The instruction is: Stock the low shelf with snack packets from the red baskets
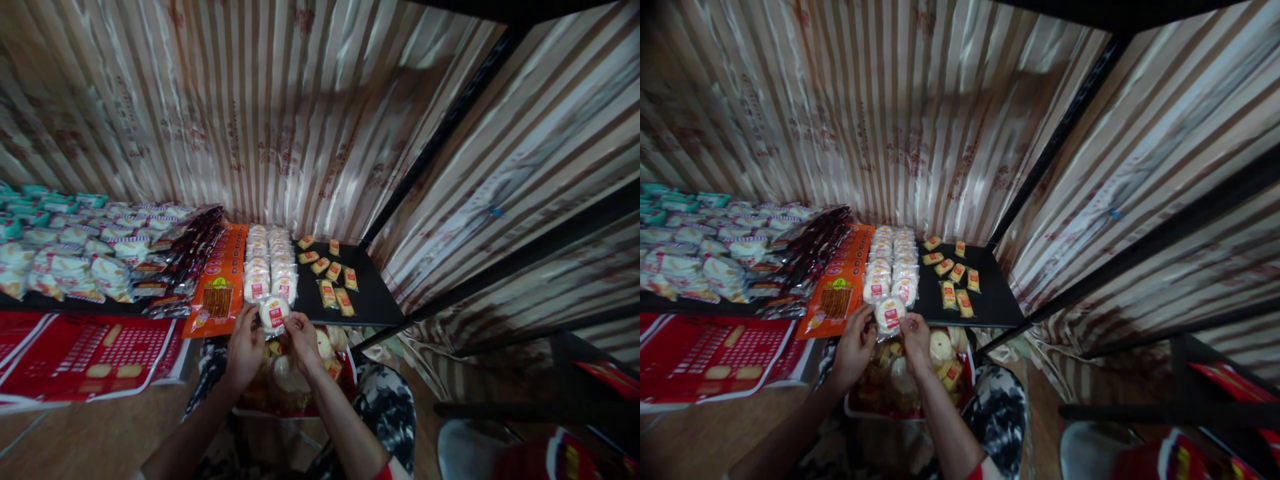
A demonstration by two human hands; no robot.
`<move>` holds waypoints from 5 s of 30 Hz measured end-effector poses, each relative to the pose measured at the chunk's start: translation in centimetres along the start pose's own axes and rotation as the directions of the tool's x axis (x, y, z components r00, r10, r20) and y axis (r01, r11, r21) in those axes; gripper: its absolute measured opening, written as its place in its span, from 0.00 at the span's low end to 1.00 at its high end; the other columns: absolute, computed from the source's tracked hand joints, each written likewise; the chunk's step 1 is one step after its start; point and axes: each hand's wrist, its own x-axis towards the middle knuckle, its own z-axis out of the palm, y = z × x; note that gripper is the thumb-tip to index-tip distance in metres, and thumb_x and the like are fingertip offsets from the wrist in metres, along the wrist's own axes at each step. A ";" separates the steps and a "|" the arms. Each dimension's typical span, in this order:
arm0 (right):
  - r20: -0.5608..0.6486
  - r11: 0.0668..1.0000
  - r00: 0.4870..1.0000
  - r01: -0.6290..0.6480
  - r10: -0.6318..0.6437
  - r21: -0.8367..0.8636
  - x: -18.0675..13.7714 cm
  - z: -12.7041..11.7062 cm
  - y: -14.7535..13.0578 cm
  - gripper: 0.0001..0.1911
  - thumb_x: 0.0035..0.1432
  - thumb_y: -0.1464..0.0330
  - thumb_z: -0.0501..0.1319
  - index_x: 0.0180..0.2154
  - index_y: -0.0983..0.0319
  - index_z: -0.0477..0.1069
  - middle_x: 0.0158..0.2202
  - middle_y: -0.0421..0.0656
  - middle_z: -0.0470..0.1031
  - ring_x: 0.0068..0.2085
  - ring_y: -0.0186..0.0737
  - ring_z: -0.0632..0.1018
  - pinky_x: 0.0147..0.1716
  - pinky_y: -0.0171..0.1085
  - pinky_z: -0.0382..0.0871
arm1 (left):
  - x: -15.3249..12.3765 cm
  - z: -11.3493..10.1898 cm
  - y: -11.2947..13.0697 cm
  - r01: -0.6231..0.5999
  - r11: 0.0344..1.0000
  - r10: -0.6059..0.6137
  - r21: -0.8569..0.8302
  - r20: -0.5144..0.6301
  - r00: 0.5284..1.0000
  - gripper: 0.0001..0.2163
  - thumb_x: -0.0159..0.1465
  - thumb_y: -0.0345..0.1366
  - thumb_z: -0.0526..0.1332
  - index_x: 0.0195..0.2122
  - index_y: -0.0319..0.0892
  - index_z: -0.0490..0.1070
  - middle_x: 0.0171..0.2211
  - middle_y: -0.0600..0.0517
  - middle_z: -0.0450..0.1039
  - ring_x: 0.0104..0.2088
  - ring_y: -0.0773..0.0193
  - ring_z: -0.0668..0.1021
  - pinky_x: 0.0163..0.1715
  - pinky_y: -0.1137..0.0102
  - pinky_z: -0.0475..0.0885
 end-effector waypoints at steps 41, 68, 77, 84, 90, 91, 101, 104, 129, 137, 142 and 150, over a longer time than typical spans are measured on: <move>0.114 0.463 0.833 0.409 -0.542 -0.787 5.5 -2.3 -1.0 0.16 0.56 0.64 0.54 0.45 0.65 0.67 0.40 0.49 0.73 0.42 0.43 0.71 0.43 0.41 0.64 | 2.4 5.1 1.6 -0.328 0.837 0.207 0.438 0.302 0.931 0.21 0.57 0.24 0.50 0.53 0.34 0.64 0.59 0.42 0.58 0.57 0.54 0.62 0.54 0.61 0.64; -0.117 0.426 0.984 -0.049 -0.137 -0.903 -4.5 -11.9 6.0 0.17 0.54 0.71 0.50 0.44 0.61 0.71 0.30 0.46 0.77 0.32 0.41 0.78 0.31 0.35 0.68 | -9.4 7.0 -2.4 -0.390 0.832 0.051 0.396 0.644 0.764 0.19 0.60 0.30 0.51 0.53 0.32 0.62 0.56 0.38 0.62 0.59 0.54 0.61 0.59 0.60 0.56; 0.003 0.862 1.000 0.021 -0.023 -0.507 -5.1 -9.4 4.6 0.16 0.49 0.63 0.54 0.38 0.63 0.71 0.24 0.39 0.72 0.25 0.36 0.74 0.26 0.33 0.68 | -9.3 7.5 -2.2 -0.277 0.903 0.042 0.329 0.574 0.818 0.17 0.60 0.34 0.53 0.50 0.36 0.63 0.50 0.41 0.68 0.53 0.56 0.68 0.53 0.61 0.63; 0.163 0.907 0.982 0.149 -0.091 -0.394 -4.7 -7.1 2.9 0.15 0.52 0.63 0.54 0.41 0.62 0.68 0.28 0.40 0.72 0.29 0.35 0.74 0.30 0.34 0.70 | -7.0 4.7 -0.9 0.004 0.966 -0.138 0.258 0.504 0.852 0.14 0.61 0.35 0.46 0.43 0.40 0.67 0.39 0.45 0.73 0.40 0.60 0.74 0.41 0.67 0.68; 0.204 0.686 0.931 0.361 -0.303 -0.631 -4.5 -6.1 0.3 0.20 0.49 0.70 0.58 0.47 0.59 0.69 0.46 0.47 0.70 0.42 0.40 0.73 0.42 0.40 0.69 | -4.2 1.8 -1.5 0.093 0.995 -0.101 0.046 0.626 0.773 0.12 0.57 0.40 0.51 0.36 0.40 0.69 0.31 0.50 0.74 0.32 0.62 0.73 0.33 0.70 0.67; 0.239 0.637 0.913 0.403 -0.330 -0.657 -4.5 -5.9 -0.1 0.21 0.48 0.71 0.59 0.47 0.58 0.70 0.48 0.47 0.69 0.47 0.42 0.71 0.46 0.42 0.67 | -3.7 1.3 -1.5 0.093 0.995 -0.090 0.029 0.643 0.761 0.11 0.56 0.39 0.51 0.33 0.39 0.69 0.30 0.50 0.73 0.31 0.62 0.73 0.33 0.70 0.67; 0.402 0.814 0.910 0.307 -0.100 -0.493 -4.0 -4.6 -1.3 0.14 0.53 0.63 0.55 0.40 0.60 0.73 0.36 0.42 0.77 0.36 0.39 0.76 0.38 0.37 0.69 | 0.3 -2.3 0.0 0.561 0.786 -0.156 -0.259 0.795 0.586 0.18 0.53 0.46 0.57 0.38 0.38 0.72 0.37 0.49 0.75 0.38 0.60 0.74 0.36 0.69 0.68; 0.250 0.903 0.965 0.172 -0.074 -0.395 -3.9 -4.1 -0.5 0.14 0.49 0.60 0.57 0.34 0.61 0.72 0.30 0.41 0.77 0.32 0.39 0.75 0.33 0.36 0.69 | 0.2 -2.6 -0.2 0.669 0.633 -0.157 -0.390 0.782 0.603 0.26 0.54 0.53 0.55 0.46 0.38 0.68 0.40 0.46 0.74 0.38 0.58 0.75 0.35 0.68 0.69; 0.245 0.686 0.930 0.367 -0.273 -0.628 -1.6 0.6 -1.1 0.15 0.53 0.64 0.58 0.42 0.62 0.71 0.35 0.43 0.76 0.36 0.39 0.74 0.36 0.35 0.67 | 2.8 -3.8 1.3 0.219 0.976 -0.208 -0.002 0.307 0.929 0.22 0.58 0.34 0.52 0.54 0.35 0.60 0.43 0.44 0.71 0.39 0.61 0.75 0.40 0.65 0.71; 0.165 0.628 0.944 0.314 -0.285 -0.712 1.5 4.7 -2.6 0.13 0.54 0.66 0.57 0.41 0.63 0.71 0.34 0.43 0.77 0.34 0.38 0.76 0.35 0.34 0.66 | 3.3 -0.9 -1.2 -0.028 0.991 0.024 0.133 0.032 0.999 0.26 0.56 0.30 0.53 0.57 0.36 0.55 0.59 0.38 0.53 0.60 0.51 0.58 0.53 0.57 0.65; 0.222 0.503 0.912 0.380 -0.345 -0.777 2.2 5.2 -2.3 0.15 0.55 0.69 0.55 0.45 0.64 0.70 0.39 0.46 0.76 0.37 0.40 0.76 0.38 0.35 0.67 | 3.7 0.2 -1.7 -0.085 0.952 0.056 0.295 0.104 0.993 0.24 0.57 0.27 0.52 0.56 0.36 0.57 0.60 0.40 0.51 0.61 0.51 0.56 0.57 0.59 0.59; 0.361 0.191 0.747 0.539 -0.558 -0.820 2.5 3.3 -1.6 0.18 0.56 0.68 0.55 0.49 0.61 0.67 0.50 0.49 0.67 0.51 0.47 0.66 0.49 0.44 0.63 | 4.2 0.8 -0.1 -0.050 0.838 -0.038 0.543 0.150 0.988 0.21 0.60 0.29 0.51 0.55 0.32 0.57 0.59 0.33 0.53 0.58 0.48 0.62 0.52 0.60 0.65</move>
